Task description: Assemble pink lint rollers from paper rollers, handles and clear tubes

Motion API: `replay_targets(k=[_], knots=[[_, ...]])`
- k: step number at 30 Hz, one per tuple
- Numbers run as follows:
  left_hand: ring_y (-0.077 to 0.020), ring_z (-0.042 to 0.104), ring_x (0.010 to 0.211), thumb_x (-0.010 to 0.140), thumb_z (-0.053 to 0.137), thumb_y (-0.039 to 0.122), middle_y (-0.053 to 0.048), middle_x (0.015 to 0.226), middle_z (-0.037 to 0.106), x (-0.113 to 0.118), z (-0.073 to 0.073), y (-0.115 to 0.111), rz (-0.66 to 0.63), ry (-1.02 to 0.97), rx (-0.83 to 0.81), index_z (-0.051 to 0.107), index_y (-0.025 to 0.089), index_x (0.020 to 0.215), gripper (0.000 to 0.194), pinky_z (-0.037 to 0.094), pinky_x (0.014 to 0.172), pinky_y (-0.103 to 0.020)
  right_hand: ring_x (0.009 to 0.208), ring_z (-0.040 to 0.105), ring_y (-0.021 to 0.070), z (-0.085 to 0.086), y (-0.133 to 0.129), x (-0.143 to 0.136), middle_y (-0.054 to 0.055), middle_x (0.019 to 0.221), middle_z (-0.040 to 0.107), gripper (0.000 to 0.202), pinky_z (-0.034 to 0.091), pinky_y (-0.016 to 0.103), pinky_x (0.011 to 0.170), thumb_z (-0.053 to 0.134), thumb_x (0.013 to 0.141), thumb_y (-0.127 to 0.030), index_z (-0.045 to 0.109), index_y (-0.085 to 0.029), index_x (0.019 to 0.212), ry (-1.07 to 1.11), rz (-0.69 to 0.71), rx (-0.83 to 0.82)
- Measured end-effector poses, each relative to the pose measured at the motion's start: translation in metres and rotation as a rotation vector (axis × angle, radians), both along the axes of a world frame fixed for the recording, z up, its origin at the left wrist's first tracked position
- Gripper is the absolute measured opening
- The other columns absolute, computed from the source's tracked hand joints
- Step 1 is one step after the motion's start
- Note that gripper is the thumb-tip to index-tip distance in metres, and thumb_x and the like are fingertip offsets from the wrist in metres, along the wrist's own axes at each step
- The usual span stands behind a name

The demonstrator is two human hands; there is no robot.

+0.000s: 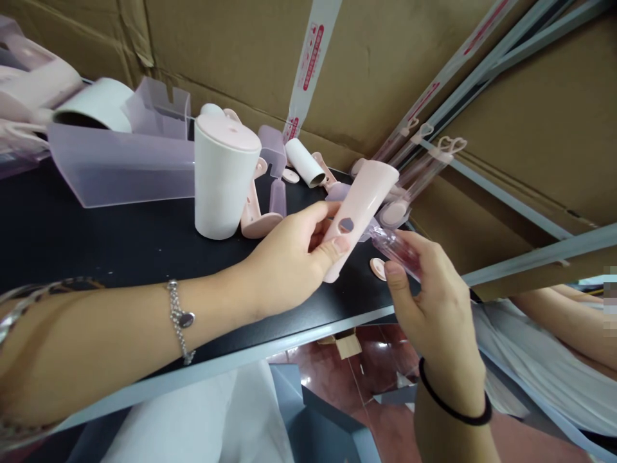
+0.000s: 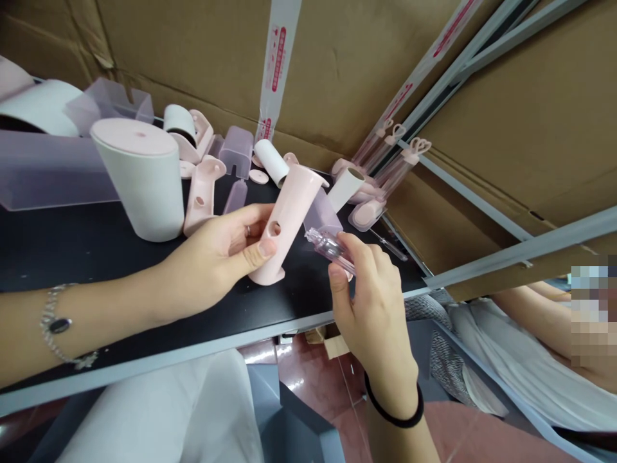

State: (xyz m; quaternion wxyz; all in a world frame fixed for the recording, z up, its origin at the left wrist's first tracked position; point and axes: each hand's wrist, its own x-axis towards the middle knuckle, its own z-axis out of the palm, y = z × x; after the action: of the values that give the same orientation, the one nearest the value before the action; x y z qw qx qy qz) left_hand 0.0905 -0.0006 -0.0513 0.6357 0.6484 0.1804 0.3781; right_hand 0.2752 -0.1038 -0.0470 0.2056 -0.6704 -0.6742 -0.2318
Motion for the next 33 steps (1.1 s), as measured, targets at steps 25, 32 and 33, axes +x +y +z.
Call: replay_targets(k=[25,32,33], knots=[[-0.0269,0.062,0.098,0.087,0.050,0.014,-0.013,0.117,0.060,-0.009,0.001,-0.007,0.318,0.988,1.092,0.033,0.014,0.146,0.061,0.052,0.084,-0.042,0.093,0.054,0.0265,-0.028,0.047,-0.005,0.012,0.104,0.063,0.035,0.047,0.043,0.082,0.051,0.092,-0.026,0.058,-0.015,0.124,0.048,0.070,-0.039],[-0.0327,0.058,0.107,0.086,0.054,0.016,-0.014,0.129,0.058,-0.007,0.000,-0.010,0.493,1.046,1.272,0.044,0.015,0.142,0.057,0.050,0.084,-0.047,0.105,0.054,0.0211,0.035,0.108,0.095,0.010,0.114,0.055,0.041,0.045,0.040,0.093,0.057,0.081,-0.025,0.048,-0.019,0.120,0.574,-0.259,0.608],[-0.0330,0.057,0.108,0.085,0.054,0.015,-0.013,0.128,0.059,-0.007,-0.001,-0.011,0.518,1.031,1.302,0.046,0.015,0.140,0.055,0.050,0.084,-0.048,0.105,0.055,0.0219,0.042,0.126,0.113,0.012,0.115,0.054,0.046,0.044,0.041,0.093,0.059,0.079,-0.026,0.045,-0.017,0.122,0.638,-0.317,0.611]])
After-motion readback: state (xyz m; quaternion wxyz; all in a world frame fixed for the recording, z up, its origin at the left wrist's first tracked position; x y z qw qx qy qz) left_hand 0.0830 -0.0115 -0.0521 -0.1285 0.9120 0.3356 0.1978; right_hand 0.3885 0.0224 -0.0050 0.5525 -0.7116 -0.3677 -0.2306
